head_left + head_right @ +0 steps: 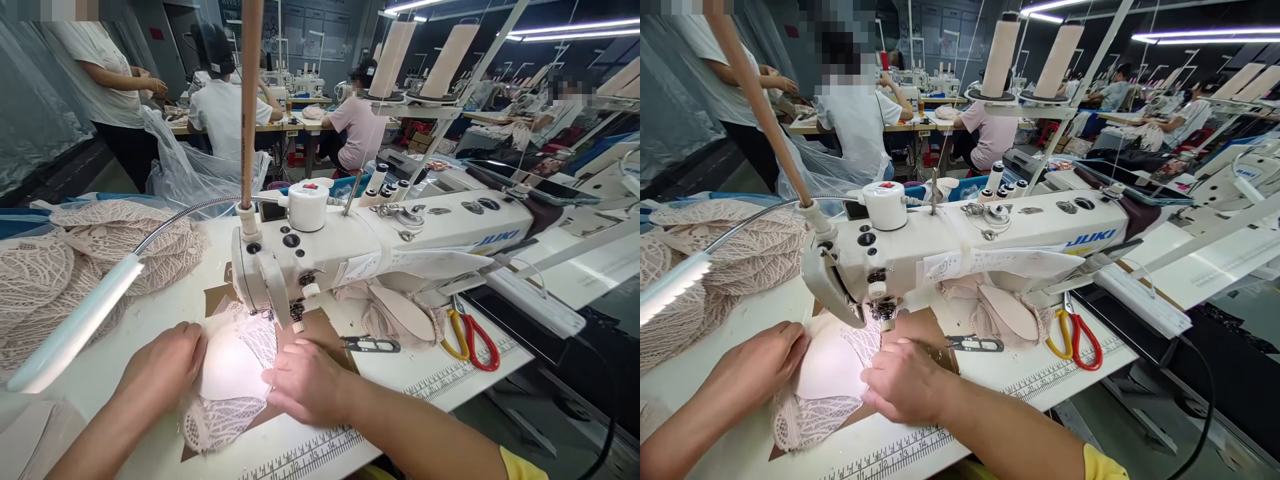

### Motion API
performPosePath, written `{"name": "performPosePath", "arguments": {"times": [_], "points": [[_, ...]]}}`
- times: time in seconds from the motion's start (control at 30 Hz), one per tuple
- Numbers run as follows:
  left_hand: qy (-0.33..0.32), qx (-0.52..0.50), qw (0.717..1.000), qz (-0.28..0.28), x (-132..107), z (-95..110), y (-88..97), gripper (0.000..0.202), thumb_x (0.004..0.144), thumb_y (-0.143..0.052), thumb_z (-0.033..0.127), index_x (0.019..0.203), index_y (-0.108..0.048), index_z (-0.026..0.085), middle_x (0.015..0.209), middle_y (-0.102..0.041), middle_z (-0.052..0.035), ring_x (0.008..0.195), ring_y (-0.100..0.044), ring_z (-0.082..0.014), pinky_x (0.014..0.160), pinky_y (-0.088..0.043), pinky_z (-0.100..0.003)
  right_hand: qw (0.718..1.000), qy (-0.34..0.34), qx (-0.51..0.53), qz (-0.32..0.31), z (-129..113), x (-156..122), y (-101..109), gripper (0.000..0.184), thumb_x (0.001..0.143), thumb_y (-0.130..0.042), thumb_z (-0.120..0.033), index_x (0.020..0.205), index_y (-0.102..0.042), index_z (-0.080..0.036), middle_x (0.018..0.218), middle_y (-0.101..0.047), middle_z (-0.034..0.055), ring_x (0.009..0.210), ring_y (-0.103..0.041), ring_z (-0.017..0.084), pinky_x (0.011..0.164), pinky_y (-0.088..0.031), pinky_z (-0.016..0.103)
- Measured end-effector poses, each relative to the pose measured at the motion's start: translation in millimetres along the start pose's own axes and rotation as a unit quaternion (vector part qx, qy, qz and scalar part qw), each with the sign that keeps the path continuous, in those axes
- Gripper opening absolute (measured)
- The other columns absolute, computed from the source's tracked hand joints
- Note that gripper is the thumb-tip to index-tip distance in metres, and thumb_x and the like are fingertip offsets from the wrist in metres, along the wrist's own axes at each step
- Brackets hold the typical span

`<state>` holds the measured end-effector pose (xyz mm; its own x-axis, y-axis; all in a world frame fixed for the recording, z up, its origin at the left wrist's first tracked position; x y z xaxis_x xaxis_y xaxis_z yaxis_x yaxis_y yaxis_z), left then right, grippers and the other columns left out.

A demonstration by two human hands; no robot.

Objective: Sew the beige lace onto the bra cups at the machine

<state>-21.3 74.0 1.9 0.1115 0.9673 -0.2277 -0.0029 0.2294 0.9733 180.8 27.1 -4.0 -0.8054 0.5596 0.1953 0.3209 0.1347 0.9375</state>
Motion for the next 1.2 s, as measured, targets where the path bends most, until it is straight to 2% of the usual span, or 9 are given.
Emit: {"name": "performPosePath", "arguments": {"times": [0.07, 0.1, 0.2, 0.27, 0.37, 0.5, 0.67, 0.93, 1.2], "points": [[0.001, -0.161, 0.987, -0.009, -5.9, -3.2, -4.9, 0.036, 0.091, -0.030, 0.046, 0.071, -0.048, 0.021, 0.071, -0.058, -0.0043, 0.067, -0.057, -0.0230, 0.059, -0.040, -0.032, 1.000, 0.003, -0.003, -0.011, -1.8, 0.1, -0.1, 0.021, 0.091, -0.049, -0.035, 0.085, -0.058, -0.017, 0.078, -0.061, 0.0013, 0.069, -0.044, 0.014, 0.063, -0.028, 0.030], [0.006, -0.272, 0.962, -0.016, -8.7, -2.6, -6.7, 0.037, 0.090, -0.033, 0.050, 0.074, -0.049, 0.021, 0.074, -0.059, -0.0035, 0.070, -0.058, -0.0223, 0.062, -0.042, -0.031, 1.000, 0.004, -0.004, -0.017, -2.4, 0.2, -0.1, 0.021, 0.091, -0.049, -0.035, 0.085, -0.058, -0.017, 0.078, -0.061, 0.0012, 0.069, -0.044, 0.015, 0.063, -0.028, 0.030], [0.064, -0.578, 0.811, -0.065, -14.8, 7.2, -13.5, 0.039, 0.083, -0.049, 0.058, 0.099, -0.054, 0.023, 0.091, -0.066, -0.0034, 0.083, -0.062, -0.0229, 0.072, -0.049, -0.031, 1.000, 0.004, -0.006, -0.026, -2.5, -0.1, 1.1, 0.019, 0.090, -0.050, -0.036, 0.087, -0.058, -0.018, 0.079, -0.060, 0.0010, 0.070, -0.044, 0.015, 0.064, -0.028, 0.029], [0.103, -0.673, 0.720, -0.135, -16.6, 20.8, -20.4, 0.052, 0.075, -0.065, 0.053, 0.114, -0.053, 0.021, 0.095, -0.069, -0.0058, 0.085, -0.065, -0.0247, 0.076, -0.052, -0.033, 1.000, 0.005, -0.006, -0.023, -1.3, -0.4, 2.4, 0.018, 0.090, -0.052, -0.035, 0.091, -0.059, -0.019, 0.080, -0.060, 0.0011, 0.071, -0.044, 0.015, 0.066, -0.028, 0.029], [0.118, -0.703, 0.670, -0.208, -14.8, 34.4, -26.4, 0.062, 0.066, -0.077, 0.043, 0.117, -0.057, 0.013, 0.087, -0.072, -0.0101, 0.080, -0.067, -0.0277, 0.073, -0.053, -0.035, 1.000, -0.012, -0.005, -0.003, 4.7, -0.2, 4.0, 0.018, 0.091, -0.051, -0.033, 0.086, -0.060, -0.019, 0.078, -0.060, 0.0014, 0.070, -0.045, 0.015, 0.066, -0.029, 0.029], [0.106, -0.693, 0.683, -0.207, -9.6, 31.6, -27.7, 0.057, 0.064, -0.079, 0.042, 0.110, -0.063, 0.013, 0.081, -0.073, -0.0100, 0.077, -0.068, -0.0278, 0.068, -0.055, -0.033, 0.996, -0.084, -0.022, 0.033, 18.7, 0.6, 6.1, 0.011, 0.089, -0.050, -0.022, 0.085, -0.059, -0.018, 0.080, -0.058, 0.0008, 0.070, -0.043, 0.014, 0.066, -0.029, 0.029], [0.086, -0.689, 0.680, -0.235, -10.5, 32.3, -28.9, 0.053, 0.068, -0.077, 0.040, 0.111, -0.063, 0.013, 0.086, -0.073, -0.0102, 0.077, -0.068, -0.0252, 0.069, -0.054, -0.031, 0.992, -0.117, -0.052, 0.020, 22.9, 2.4, 3.6, 0.012, 0.081, -0.050, -0.010, 0.087, -0.058, -0.018, 0.077, -0.054, 0.0004, 0.071, -0.041, 0.015, 0.066, -0.028, 0.029], [0.071, -0.684, 0.687, -0.234, -9.3, 32.7, -32.3, 0.048, 0.070, -0.076, 0.042, 0.109, -0.065, 0.016, 0.083, -0.073, -0.0078, 0.076, -0.067, -0.0243, 0.067, -0.053, -0.029, 0.988, -0.140, -0.055, 0.014, 24.7, 3.5, 3.2, 0.017, 0.081, -0.050, -0.009, 0.091, -0.060, -0.018, 0.076, -0.055, 0.0027, 0.077, -0.043, 0.018, 0.066, -0.029, 0.031], [0.070, -0.676, 0.704, -0.207, -7.3, 31.3, -28.6, 0.060, 0.068, -0.076, 0.046, 0.116, -0.060, 0.015, 0.086, -0.073, -0.0077, 0.077, -0.067, -0.0248, 0.068, -0.054, -0.029, 0.985, -0.155, -0.072, 0.014, 26.2, 4.1, 0.2, 0.018, 0.078, -0.049, -0.008, 0.089, -0.059, -0.018, 0.078, -0.057, 0.0031, 0.080, -0.046, 0.019, 0.065, -0.030, 0.032]]}}
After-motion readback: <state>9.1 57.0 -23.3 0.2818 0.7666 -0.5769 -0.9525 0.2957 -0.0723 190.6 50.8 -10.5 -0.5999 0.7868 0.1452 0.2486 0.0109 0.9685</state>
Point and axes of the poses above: each hand's wrist, its own x-axis towards the middle knuckle, its own y-axis out of the back of the hand, z = x × y, the point moved 6 cm from there along x, towards the middle knuckle
